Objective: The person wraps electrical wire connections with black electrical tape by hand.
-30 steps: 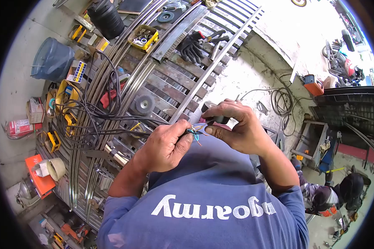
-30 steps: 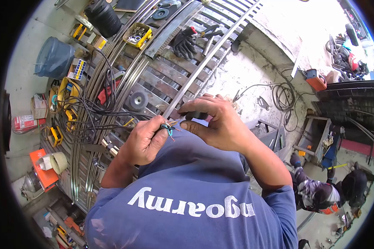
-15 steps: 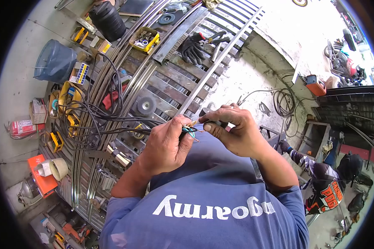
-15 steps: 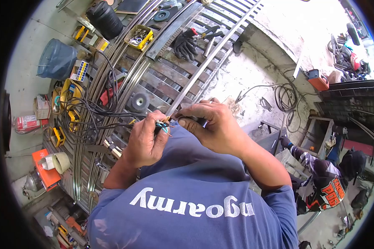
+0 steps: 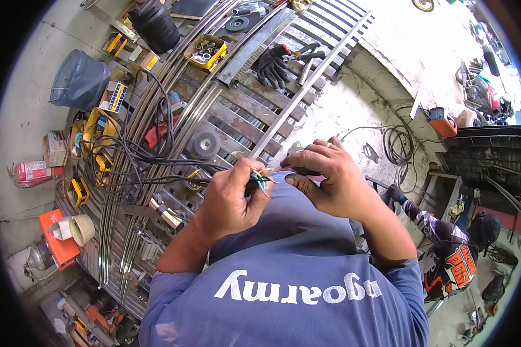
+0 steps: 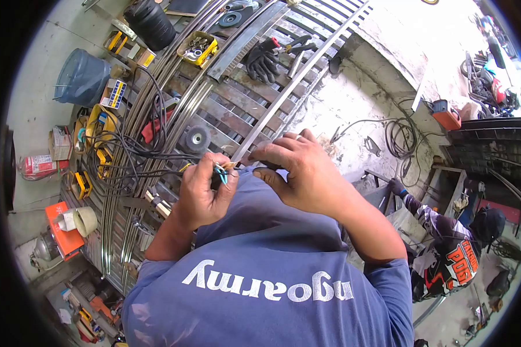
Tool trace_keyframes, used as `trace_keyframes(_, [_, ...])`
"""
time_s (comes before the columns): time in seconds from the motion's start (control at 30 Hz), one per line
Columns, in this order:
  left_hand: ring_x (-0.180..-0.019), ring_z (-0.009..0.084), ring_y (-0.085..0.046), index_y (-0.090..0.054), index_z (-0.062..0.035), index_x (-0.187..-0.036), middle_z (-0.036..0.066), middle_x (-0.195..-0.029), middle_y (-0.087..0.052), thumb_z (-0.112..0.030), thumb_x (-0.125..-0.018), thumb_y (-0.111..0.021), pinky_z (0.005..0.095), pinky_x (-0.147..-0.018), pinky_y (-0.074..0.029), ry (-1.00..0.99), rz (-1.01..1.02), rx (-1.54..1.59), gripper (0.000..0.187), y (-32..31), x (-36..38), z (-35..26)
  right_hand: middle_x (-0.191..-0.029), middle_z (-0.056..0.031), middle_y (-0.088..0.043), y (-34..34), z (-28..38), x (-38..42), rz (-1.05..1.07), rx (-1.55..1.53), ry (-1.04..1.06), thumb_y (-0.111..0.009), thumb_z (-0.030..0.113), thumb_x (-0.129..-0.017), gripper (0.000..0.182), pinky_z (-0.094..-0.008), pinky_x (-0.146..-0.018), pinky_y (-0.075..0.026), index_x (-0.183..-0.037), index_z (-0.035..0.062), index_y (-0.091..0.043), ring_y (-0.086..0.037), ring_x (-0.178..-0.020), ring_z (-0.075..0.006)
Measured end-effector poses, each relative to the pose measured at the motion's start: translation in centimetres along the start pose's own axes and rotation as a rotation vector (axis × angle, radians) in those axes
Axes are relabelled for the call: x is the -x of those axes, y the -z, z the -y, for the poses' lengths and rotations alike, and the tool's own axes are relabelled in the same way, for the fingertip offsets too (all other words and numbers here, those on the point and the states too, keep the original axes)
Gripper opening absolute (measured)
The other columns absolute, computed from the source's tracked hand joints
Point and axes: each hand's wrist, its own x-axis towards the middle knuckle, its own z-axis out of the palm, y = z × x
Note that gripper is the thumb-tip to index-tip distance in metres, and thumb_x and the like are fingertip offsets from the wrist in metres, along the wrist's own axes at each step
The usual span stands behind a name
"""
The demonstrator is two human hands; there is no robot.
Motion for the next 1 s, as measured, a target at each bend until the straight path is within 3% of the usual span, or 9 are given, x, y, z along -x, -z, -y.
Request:
trace_keyframes(0.07, [-0.062, 0.0098, -0.061, -0.067, -0.0005, -0.119, 0.003, -0.079, -0.066, -0.014, -0.106, -0.079, 0.0292, -0.06, -0.048, 0.163, -0.022, 0.084, 0.022, 0.2, -0.3, -0.9, -0.11, -0.0042, -0.084, 0.7, -0.1, -0.1, 0.046, 0.073, -0.017, -0.091, 0.02, -0.097, 0.03, -0.043, -0.095, -0.049, -0.124, 0.0127, -0.08, -0.076, -0.095, -0.0259])
trace_keyframes(0.17, [-0.065, 0.0036, -0.054, -0.071, -0.0005, -0.122, -0.002, -0.081, -0.065, -0.016, -0.104, -0.084, 0.0248, -0.06, -0.043, 0.228, -0.022, 0.181, 0.028, 0.4, -1.0, -1.2, -0.113, -0.0024, -0.084, 1.2, -0.6, -0.2, 0.086, 0.085, -0.013, -0.09, 0.022, -0.098, 0.031, -0.0433, -0.096, -0.048, -0.126, 0.0141, -0.079, -0.077, -0.099, -0.0243])
trace_keyframes(0.27, [-0.079, 0.009, -0.07, -0.073, 0.0003, -0.126, 0.008, -0.096, -0.08, -0.022, -0.1, -0.092, 0.0292, -0.066, -0.059, 0.308, 0.028, 0.21, 0.04, 0.8, -1.8, -1.5, -0.114, -0.0017, -0.084, 1.1, -0.7, -0.6, 0.116, 0.122, 0.03, -0.09, 0.023, -0.097, 0.031, -0.0433, -0.096, -0.048, -0.125, 0.014, -0.079, -0.077, -0.104, -0.023])
trace_keyframes(0.37, [-0.079, 0.0091, -0.071, -0.075, 0.0009, -0.125, 0.009, -0.098, -0.081, -0.021, -0.099, -0.092, 0.0291, -0.068, -0.059, 0.29, 0.023, 0.164, 0.038, 0.6, -2.7, -1.5, -0.115, -0.0015, -0.083, 0.9, -0.7, -1.1, 0.134, 0.116, 0.043, -0.091, 0.022, -0.096, 0.033, -0.0437, -0.096, -0.048, -0.126, 0.014, -0.079, -0.077, -0.105, -0.0228])
trace_keyframes(0.47, [-0.073, 0.0013, -0.055, -0.078, 0.0, -0.118, -0.002, -0.086, -0.071, -0.014, -0.098, -0.093, 0.0232, -0.064, -0.047, 0.358, -0.029, 0.211, 0.029, -0.4, -2.4, -0.5, -0.114, -0.0024, -0.083, 1.2, -0.4, -1.6, 0.117, 0.099, 0.037, -0.092, 0.021, -0.094, 0.036, -0.0439, -0.096, -0.047, -0.127, 0.014, -0.078, -0.076, -0.104, -0.0234])
trace_keyframes(0.63, [-0.076, 0.0031, -0.06, -0.079, 0.0001, -0.11, -0.003, -0.09, -0.074, -0.01, -0.104, -0.086, 0.0243, -0.068, -0.051, 0.502, -0.021, 0.469, 0.014, -0.5, -2.0, 0.6, -0.113, -0.0086, -0.079, 1.4, -0.9, -2.5, 0.032, 0.136, 0.094, -0.087, 0.021, -0.093, 0.04, -0.0497, -0.097, -0.047, -0.131, 0.0138, -0.075, -0.076, -0.102, -0.0277])
trace_keyframes(0.83, [-0.071, 0.001, -0.053, -0.079, -0.0007, -0.108, -0.007, -0.084, -0.067, -0.016, -0.111, -0.08, 0.022, -0.063, -0.041, 0.661, 0.104, 0.707, 0.016, 1.7, -3.3, -0.3, -0.111, -0.0032, -0.072, 0.2, -3.6, -3.3, -0.24, 0.389, 0.621, -0.085, 0.022, -0.085, 0.042, -0.0434, -0.086, -0.049, -0.126, 0.0172, -0.081, -0.069, -0.085, -0.0175])
trace_keyframes(0.87, [-0.069, 0.0002, -0.051, -0.079, -0.0009, -0.108, -0.008, -0.083, -0.065, -0.018, -0.111, -0.08, 0.0217, -0.061, -0.038, 0.702, 0.147, 0.725, 0.017, 2.2, -3.4, -0.7, -0.112, -0.0049, -0.073, 0.1, -3.8, -3.2, -0.287, 0.462, 0.695, -0.084, 0.019, -0.081, 0.039, -0.0375, -0.078, -0.048, -0.12, 0.0188, -0.084, -0.064, -0.078, -0.0144])
trace_keyframes(1.0, [-0.081, 0.001, -0.059, -0.081, 0.0004, -0.109, -0.006, -0.088, -0.072, -0.016, -0.11, -0.08, 0.0223, -0.073, -0.048, 0.819, 0.132, 0.862, 0.016, 2.7, -3.6, -1.4, -0.112, -0.0098, -0.076, -0.5, -3.4, -3.4, -0.415, 0.536, 0.797, -0.082, 0.012, -0.078, 0.032, -0.0339, -0.071, -0.047, -0.11, 0.0171, -0.085, -0.063, -0.074, -0.0143])
